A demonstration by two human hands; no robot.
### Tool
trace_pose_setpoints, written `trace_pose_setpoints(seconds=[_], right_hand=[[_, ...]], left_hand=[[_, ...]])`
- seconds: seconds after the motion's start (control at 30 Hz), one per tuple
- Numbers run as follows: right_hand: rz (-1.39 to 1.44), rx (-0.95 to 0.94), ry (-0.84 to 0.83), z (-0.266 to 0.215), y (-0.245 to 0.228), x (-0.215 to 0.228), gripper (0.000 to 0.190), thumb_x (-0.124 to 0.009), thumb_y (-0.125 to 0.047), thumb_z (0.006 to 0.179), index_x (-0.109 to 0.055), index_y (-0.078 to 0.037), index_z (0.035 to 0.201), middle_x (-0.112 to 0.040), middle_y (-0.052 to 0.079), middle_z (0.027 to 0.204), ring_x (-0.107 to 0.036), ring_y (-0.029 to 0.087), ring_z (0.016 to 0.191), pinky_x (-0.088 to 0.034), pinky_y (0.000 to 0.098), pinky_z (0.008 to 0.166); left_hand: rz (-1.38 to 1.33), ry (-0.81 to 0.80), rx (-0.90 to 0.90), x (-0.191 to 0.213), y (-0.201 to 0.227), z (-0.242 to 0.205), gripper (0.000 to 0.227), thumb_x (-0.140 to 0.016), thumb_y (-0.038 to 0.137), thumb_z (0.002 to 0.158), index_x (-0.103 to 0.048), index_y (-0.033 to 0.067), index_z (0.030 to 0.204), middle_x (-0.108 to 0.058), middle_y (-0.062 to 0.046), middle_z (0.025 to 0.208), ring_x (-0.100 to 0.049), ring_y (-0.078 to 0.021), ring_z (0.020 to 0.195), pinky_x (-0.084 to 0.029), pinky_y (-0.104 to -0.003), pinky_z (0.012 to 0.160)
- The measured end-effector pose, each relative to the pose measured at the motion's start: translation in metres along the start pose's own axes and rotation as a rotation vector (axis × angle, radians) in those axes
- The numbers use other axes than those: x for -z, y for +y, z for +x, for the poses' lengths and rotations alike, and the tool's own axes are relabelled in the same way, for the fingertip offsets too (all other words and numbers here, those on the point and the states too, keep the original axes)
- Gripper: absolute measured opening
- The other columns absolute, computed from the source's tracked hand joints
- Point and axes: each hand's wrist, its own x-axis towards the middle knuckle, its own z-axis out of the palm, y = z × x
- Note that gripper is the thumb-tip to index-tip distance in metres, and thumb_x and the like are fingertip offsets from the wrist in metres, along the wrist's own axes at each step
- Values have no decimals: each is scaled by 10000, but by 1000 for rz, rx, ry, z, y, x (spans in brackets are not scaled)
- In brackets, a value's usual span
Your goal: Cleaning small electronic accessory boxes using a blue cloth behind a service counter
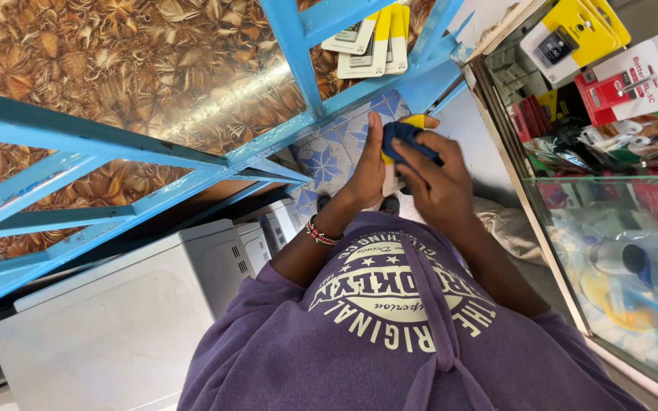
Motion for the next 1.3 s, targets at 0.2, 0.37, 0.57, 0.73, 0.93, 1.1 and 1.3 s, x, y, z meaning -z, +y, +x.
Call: trace_pose_setpoints(seconds=[0.2, 0.37, 0.57, 0.73, 0.93, 1.1, 1.3], right_hand=[[40, -57, 2, 8, -10, 4, 293, -605, -117, 1081, -736, -144, 1341, -555, 138, 1248, -642, 370, 1108, -524, 454, 915], [82, -33, -109, 7, -29, 11, 294, -628, -54, 1038, -777, -139, 1277, -595, 117, 1199, -682, 383, 1034, -561, 422, 833], [83, -23, -56, 19, -27, 10, 303, -601, -148, 1082, -722, -80, 1352, -564, 128, 1140, -669, 376, 925, -546, 423, 756], [20, -17, -153, -12, -25, -9, 343, -666, -214, 1012, -751, -163, 1341, -610, 65, 1048, -702, 341, 847, -565, 414, 688], [160, -59, -325, -25, -10, 2, 442, -673, 44, 913, -723, -157, 1304, -566, 112, 1095, -605, 228, 935, -494, 303, 693], [49, -150, -126, -11, -5, 14, 341, -659, 67, 905, -766, -69, 1198, -568, 127, 1035, -574, 239, 852, -492, 329, 664], [58, -141, -141, -16, -15, 18, 389, -703, 30, 944, -709, -78, 1318, -586, 119, 1062, -585, 213, 835, -511, 312, 663]], left_hand=[[-32, -54, 63, -63, 52, -12, 677, -329, 649, 1074, -664, 79, 933, -725, -67, 875, -683, -98, 816, -562, -248, 858], [-11, -98, 68, -7, 24, 1, 793, -382, 734, 1060, -720, 38, 1232, -772, -50, 1025, -727, -93, 879, -551, -182, 884], [-65, -156, 60, 24, -24, 16, 871, -283, 765, 1059, -466, 48, 1518, -712, -175, 1078, -735, -196, 935, -623, -324, 842], [-48, -84, -9, 29, -1, 16, 970, -281, 806, 1020, -423, 9, 1553, -708, -171, 1059, -736, -202, 934, -630, -316, 871], [-335, -129, 43, 16, 36, 10, 916, -439, 736, 985, -505, -31, 1480, -682, -152, 1034, -685, -244, 917, -579, -353, 913], [-371, -169, 91, 17, 39, 8, 933, -408, 758, 983, -506, -30, 1473, -657, -180, 1065, -650, -268, 955, -540, -398, 930], [-433, -186, 138, 13, 30, 9, 939, -379, 760, 999, -502, -47, 1463, -690, -197, 1078, -690, -287, 970, -576, -409, 939]])
